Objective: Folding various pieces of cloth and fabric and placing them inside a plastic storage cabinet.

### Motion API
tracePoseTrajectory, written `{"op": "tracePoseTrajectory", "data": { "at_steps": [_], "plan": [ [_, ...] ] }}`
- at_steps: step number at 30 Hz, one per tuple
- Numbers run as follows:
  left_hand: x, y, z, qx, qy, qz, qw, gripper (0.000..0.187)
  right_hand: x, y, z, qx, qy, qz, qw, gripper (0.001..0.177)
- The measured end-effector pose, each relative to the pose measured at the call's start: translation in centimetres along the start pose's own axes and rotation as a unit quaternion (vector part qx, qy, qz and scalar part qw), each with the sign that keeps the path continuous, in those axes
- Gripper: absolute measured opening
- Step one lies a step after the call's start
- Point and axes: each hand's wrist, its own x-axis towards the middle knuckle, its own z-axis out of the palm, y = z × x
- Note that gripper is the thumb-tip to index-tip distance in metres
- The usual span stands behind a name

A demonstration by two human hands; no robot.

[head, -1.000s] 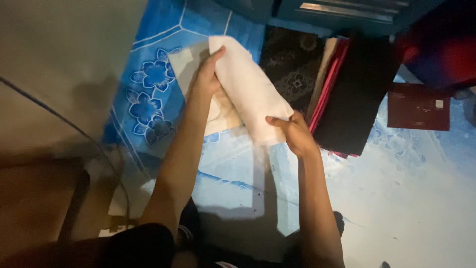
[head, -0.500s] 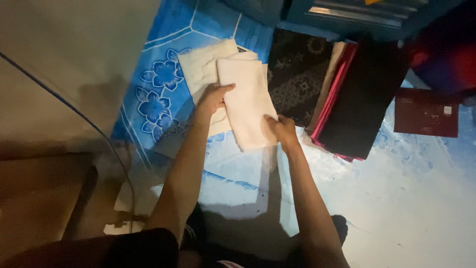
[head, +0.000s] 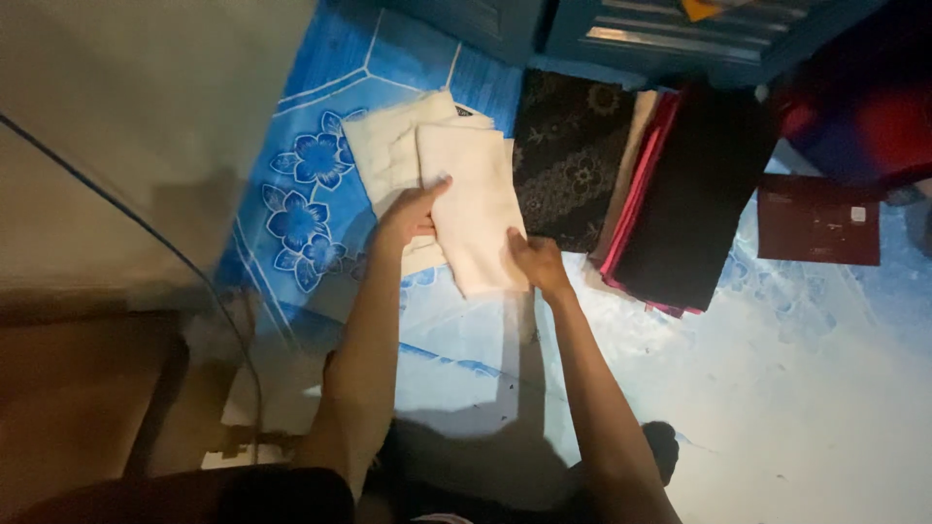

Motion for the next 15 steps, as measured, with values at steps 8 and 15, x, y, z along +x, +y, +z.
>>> {"op": "tracePoseTrajectory", "data": {
  "at_steps": [8, 15],
  "plan": [
    [-3.3, -0.7, 0.7, 0.11, -0.091, -0.012, 0.99, 0.071, -0.4, -3.4, 0.5, 0.089, -0.017, 0.024, 0.996, 0.036],
    [-6.8, 3.7, 0.6, 0.044, -0.157, 0.035, 0.986, 0.064, -2.8, -9.6, -1.9, 0.236, 0.017, 0.009, 0.971, 0.026]
  ]
}}
